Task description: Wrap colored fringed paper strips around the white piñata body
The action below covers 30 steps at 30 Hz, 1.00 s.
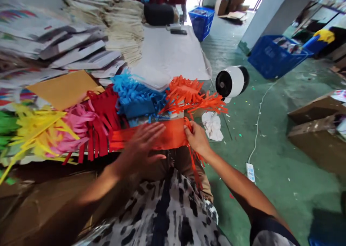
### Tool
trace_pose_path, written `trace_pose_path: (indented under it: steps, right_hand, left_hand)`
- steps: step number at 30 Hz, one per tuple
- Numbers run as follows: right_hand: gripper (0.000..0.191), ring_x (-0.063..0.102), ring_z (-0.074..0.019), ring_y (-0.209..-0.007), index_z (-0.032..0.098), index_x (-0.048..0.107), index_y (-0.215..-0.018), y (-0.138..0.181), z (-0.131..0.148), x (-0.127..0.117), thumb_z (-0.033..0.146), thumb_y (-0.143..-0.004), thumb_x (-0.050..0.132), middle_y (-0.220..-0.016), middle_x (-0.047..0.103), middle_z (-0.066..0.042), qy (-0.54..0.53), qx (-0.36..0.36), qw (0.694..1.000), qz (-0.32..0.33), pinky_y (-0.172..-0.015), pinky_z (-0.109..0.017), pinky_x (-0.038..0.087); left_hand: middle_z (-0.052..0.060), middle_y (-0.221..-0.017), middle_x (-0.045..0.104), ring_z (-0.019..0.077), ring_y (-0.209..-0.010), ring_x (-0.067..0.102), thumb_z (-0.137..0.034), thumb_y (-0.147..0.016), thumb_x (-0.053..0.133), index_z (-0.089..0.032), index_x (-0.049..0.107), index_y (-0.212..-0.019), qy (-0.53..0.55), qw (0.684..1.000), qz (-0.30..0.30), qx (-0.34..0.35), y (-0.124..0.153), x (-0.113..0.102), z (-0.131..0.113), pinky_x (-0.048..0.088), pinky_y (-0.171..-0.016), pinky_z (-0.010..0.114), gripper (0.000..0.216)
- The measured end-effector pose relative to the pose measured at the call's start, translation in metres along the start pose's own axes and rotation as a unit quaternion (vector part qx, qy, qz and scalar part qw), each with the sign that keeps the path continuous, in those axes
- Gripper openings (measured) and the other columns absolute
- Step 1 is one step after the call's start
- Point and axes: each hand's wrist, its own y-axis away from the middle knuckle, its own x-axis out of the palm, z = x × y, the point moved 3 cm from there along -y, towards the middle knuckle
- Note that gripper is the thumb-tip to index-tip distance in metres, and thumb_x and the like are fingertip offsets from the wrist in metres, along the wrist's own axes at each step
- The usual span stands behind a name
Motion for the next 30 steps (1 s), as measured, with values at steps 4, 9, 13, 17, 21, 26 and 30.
trace_pose_path:
  steps: [4,9,13,17,21,26,30]
  right_hand:
    - [0.032,0.054,-0.0204,-0.072,0.021,0.060,-0.096,0.012,0.017,-0.015,0.051,-0.100,0.047,-0.078,0.060,-0.002,0.083,-0.006,0.996,-0.020,-0.070,-0.033,0.042]
    - [0.064,0.043,-0.0387,-0.147,0.019,0.043,-0.154,0.048,0.053,-0.028,0.046,-0.099,0.057,-0.161,0.045,-0.021,0.296,-0.219,0.929,-0.025,-0.118,-0.060,0.034]
    - [0.063,0.046,-0.0376,-0.146,0.022,0.047,-0.157,0.059,0.047,-0.011,0.040,-0.099,0.062,-0.161,0.051,-0.016,0.288,-0.303,0.897,0.141,-0.118,-0.062,0.037]
    - [0.035,0.063,-0.0316,-0.122,0.021,0.072,-0.132,0.038,0.032,-0.011,0.026,-0.104,0.051,-0.131,0.073,-0.015,0.224,-0.255,0.927,0.159,-0.103,-0.054,0.049]
    - [0.029,0.067,-0.0265,-0.106,0.022,0.077,-0.110,0.017,0.031,-0.017,0.034,-0.107,0.051,-0.111,0.076,-0.011,0.135,-0.206,0.956,0.158,-0.092,-0.043,0.051]
    - [0.025,0.064,-0.0205,-0.075,0.021,0.070,-0.098,0.009,0.029,-0.014,0.039,-0.104,0.054,-0.086,0.073,-0.004,0.149,-0.051,0.985,0.073,-0.069,-0.032,0.041]
    - [0.028,0.061,-0.0210,-0.068,0.022,0.066,-0.094,0.010,0.030,-0.005,0.041,-0.104,0.049,-0.077,0.070,-0.004,0.234,-0.035,0.971,0.042,-0.064,-0.031,0.031]
  left_hand:
    - [0.015,-0.157,0.056,0.0321,-0.152,0.046,-0.025,-0.098,0.065,-0.017,0.051,-0.154,0.020,1.000,0.002,0.017,0.001,0.053,-0.008,0.040,-0.126,0.055,0.058]
    - [0.016,-0.150,0.063,0.0333,-0.145,0.054,-0.015,-0.098,0.059,-0.016,0.062,-0.143,0.035,0.999,-0.019,0.018,0.000,0.052,-0.008,0.048,-0.121,0.054,0.045]
    - [0.018,-0.133,0.068,0.0336,-0.128,0.062,-0.021,-0.089,0.070,-0.015,0.067,-0.136,0.074,0.997,-0.011,-0.002,-0.002,0.038,-0.012,0.054,-0.109,0.052,0.047]
    - [0.011,-0.114,0.076,0.0276,-0.110,0.066,-0.024,-0.099,0.062,-0.021,0.074,-0.122,0.074,0.997,-0.024,-0.023,0.000,0.026,-0.001,0.054,-0.098,0.046,0.026]
    - [0.008,-0.105,0.079,0.0250,-0.102,0.068,-0.033,-0.105,0.057,-0.020,0.076,-0.101,0.119,0.989,-0.015,-0.082,-0.004,0.014,0.018,0.049,-0.094,0.041,0.024]
    - [0.004,-0.077,0.071,0.0221,-0.078,0.064,-0.036,-0.103,0.058,-0.019,0.071,-0.081,0.118,0.975,0.028,-0.188,-0.021,0.006,0.029,0.038,-0.069,0.032,0.030]
    - [0.006,-0.081,0.075,0.0247,-0.078,0.067,-0.034,-0.100,0.060,-0.020,0.074,-0.086,0.073,0.968,0.051,-0.234,-0.034,0.008,0.034,0.033,-0.066,0.032,0.024]
